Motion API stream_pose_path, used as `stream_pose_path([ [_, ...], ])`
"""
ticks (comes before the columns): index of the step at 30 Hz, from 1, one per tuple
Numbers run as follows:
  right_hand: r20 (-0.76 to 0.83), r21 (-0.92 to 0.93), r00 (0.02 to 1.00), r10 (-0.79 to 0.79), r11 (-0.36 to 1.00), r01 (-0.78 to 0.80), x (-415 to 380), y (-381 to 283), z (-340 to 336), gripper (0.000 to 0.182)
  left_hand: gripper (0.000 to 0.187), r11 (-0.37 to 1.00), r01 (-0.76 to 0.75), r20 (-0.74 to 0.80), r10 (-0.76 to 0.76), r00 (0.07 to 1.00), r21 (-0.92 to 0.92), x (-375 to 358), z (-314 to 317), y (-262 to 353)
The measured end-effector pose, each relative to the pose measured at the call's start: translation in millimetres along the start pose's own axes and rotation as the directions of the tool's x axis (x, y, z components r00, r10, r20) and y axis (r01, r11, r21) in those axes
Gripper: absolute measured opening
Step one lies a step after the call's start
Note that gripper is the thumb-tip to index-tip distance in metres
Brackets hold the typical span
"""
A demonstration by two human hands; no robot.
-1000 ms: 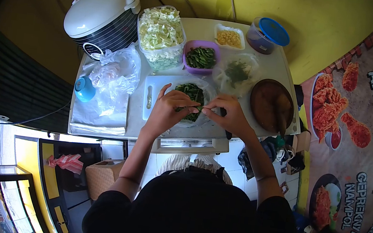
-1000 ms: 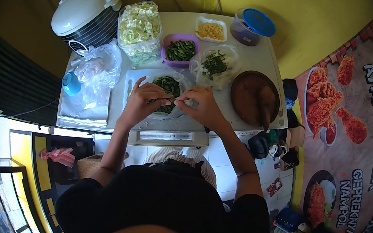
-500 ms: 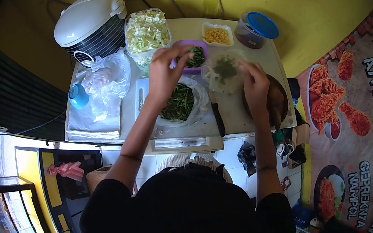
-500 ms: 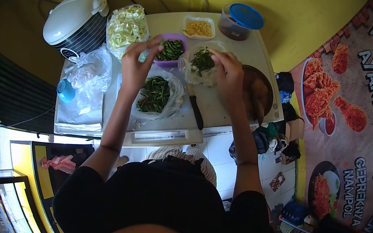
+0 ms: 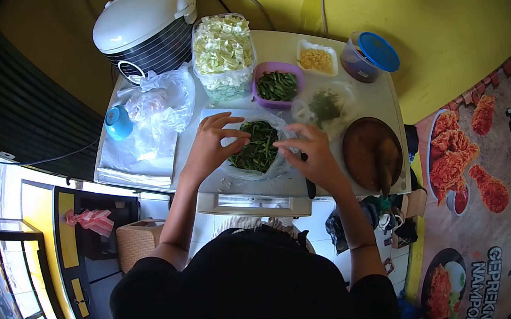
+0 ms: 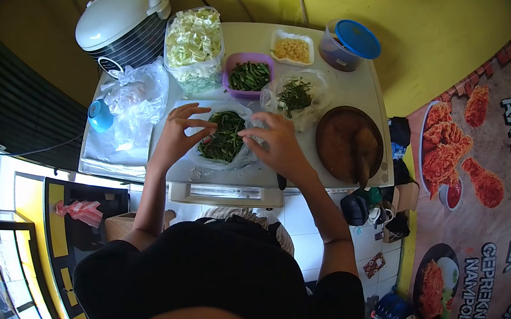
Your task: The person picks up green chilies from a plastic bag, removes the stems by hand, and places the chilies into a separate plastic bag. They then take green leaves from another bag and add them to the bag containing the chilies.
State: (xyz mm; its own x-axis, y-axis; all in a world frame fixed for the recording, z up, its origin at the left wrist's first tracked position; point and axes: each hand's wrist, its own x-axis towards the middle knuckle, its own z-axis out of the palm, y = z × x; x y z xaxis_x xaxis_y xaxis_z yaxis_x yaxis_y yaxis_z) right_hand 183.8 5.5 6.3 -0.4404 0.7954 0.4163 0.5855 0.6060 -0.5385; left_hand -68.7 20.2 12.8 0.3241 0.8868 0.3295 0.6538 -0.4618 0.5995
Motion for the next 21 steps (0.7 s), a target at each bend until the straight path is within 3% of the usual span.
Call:
stream_pose_path([
  [8, 0.059, -0.176, 0.993, 0.098, 0.981, -0.086, 4.5, 15.0, 26.5, 0.015, 0.022, 0.994, 0.113, 0.072, -0.113, 0.991, 0.002, -34.3, 19.5, -7.8],
  [11, 0.060, -0.191, 0.998, 0.022, 0.982, -0.010, 4.3, 15.9, 24.1, 0.015, 0.023, 0.992, 0.125, 0.047, -0.124, 0.991, -0.029, -37.2, 22.5, -3.7],
  [14, 0.130, -0.067, 0.990, 0.049, 0.997, -0.041, 4.4, 15.8, 24.4, 0.016, 0.023, 0.988, 0.151, 0.024, -0.151, 0.988, -0.020, -34.3, 19.7, 3.4],
  [20, -0.072, 0.093, 0.993, 0.095, 0.992, -0.088, 2.7, 8.4, 22.4, 0.017, 0.022, 0.989, 0.121, -0.096, -0.129, 0.987, -0.084, -29.6, 26.5, 8.2],
  [21, -0.127, 0.219, 0.981, 0.148, 0.969, -0.117, 3.7, 3.6, 22.8, 0.017, 0.024, 0.984, 0.116, -0.130, -0.134, 0.982, -0.137, -28.8, 30.2, 10.8],
])
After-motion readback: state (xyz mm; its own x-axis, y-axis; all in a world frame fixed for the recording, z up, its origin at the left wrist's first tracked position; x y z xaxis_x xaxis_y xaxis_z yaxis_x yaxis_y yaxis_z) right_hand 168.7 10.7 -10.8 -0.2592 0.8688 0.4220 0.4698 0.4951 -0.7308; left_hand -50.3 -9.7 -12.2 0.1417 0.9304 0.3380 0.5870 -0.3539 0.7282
